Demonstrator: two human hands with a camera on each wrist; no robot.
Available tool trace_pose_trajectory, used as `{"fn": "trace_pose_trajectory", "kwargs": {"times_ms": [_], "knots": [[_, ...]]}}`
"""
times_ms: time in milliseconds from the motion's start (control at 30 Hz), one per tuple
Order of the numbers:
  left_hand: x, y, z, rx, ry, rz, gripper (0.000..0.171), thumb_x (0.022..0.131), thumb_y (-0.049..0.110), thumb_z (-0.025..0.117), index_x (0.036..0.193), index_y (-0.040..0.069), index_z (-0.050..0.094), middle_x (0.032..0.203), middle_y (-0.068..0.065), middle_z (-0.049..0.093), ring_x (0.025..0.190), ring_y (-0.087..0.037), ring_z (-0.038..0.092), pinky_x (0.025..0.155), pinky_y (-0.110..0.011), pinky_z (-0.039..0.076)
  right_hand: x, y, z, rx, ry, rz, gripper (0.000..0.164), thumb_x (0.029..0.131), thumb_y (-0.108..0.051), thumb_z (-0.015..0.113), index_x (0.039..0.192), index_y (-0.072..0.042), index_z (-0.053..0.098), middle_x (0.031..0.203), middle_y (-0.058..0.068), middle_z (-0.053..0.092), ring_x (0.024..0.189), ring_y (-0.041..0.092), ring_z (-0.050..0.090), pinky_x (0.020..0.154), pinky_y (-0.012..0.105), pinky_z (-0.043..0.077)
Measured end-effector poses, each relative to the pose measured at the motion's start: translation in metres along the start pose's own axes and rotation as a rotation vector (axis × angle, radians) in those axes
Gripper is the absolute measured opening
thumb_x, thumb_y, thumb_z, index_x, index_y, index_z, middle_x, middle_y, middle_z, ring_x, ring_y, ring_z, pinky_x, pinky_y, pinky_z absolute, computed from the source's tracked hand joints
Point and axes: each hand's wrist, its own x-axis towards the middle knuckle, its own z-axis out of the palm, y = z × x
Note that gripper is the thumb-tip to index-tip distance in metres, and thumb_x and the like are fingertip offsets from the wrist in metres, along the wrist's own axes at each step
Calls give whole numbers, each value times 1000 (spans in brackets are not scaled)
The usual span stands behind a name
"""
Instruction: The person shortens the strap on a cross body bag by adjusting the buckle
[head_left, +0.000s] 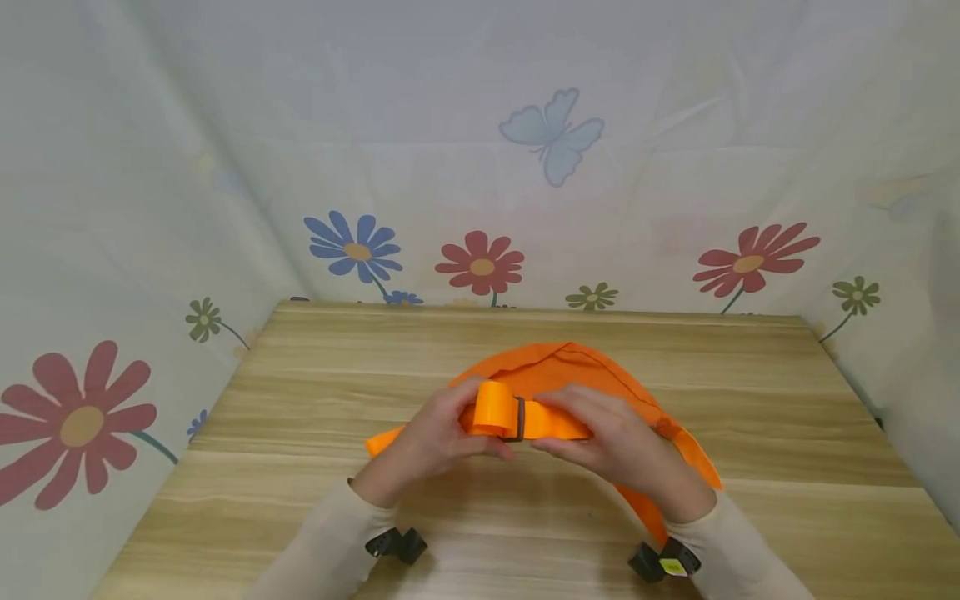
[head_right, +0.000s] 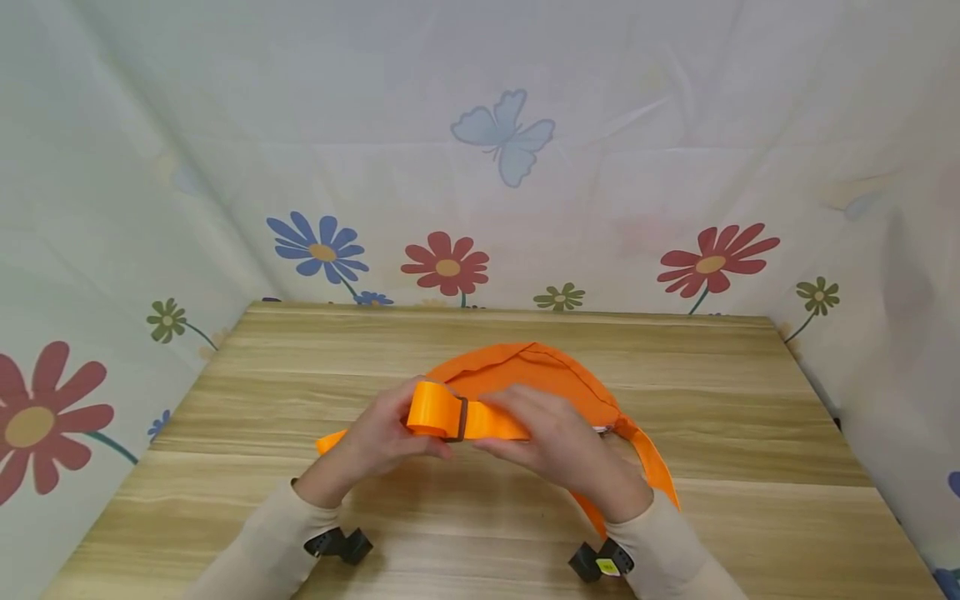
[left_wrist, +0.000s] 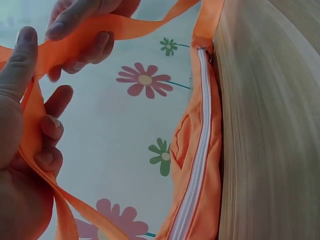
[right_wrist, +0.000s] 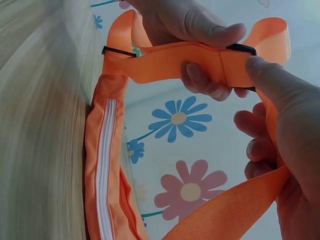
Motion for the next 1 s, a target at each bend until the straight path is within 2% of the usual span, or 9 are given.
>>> {"fn": "trace_pose_trajectory", "kwargs": {"times_ms": [167,333,500,633,733,867,1000], "knots": [[2,4,0,59,-4,-7,61,77,16,95,129,10,64,119,-3,72,106,-16,68,100,-33,62,1,-1,1,27,4,-4,45,101,-45,71,128,-9,73,105,-1,73,85,10,64,77,17,58],[2,8,-5,84,-43,0,60,80,15,95,132,11,66,122,-2,73,108,-17,67,101,-33,61,0,0,1,32,8,-7,43,101,-42,72,129,-9,72,105,-1,73,86,11,65,79,17,58],[0,8,-11,61,-57,-50,59,85,15,92,137,11,66,127,-2,74,110,-17,67,102,-31,60,0,1,1,28,14,-6,40,101,-36,76,129,-8,73,105,-1,73,86,11,65,79,18,57],[0,6,-10,44,-50,-74,58,84,15,93,135,11,66,128,-3,74,110,-18,68,101,-33,61,0,2,1,23,1,12,41,95,-28,85,129,-10,73,106,-2,73,87,10,65,79,18,57],[1,6,-8,57,-51,-91,57,84,17,93,135,13,67,129,-1,74,112,-18,68,104,-34,60,0,2,2,24,-11,25,44,94,-32,85,130,-10,73,107,-2,73,87,9,65,79,17,58],[2,8,-6,78,-60,-109,56,86,21,93,136,15,68,130,1,73,115,-17,67,108,-36,59,0,1,3,24,0,14,48,98,-44,75,131,-9,72,107,-1,74,86,10,66,79,17,59],[4,10,-4,121,-73,-88,54,85,21,93,133,14,70,127,2,74,112,-16,67,105,-35,60,0,1,4,36,4,-15,51,97,-42,77,134,-7,70,108,1,74,88,12,67,82,19,61]]}}
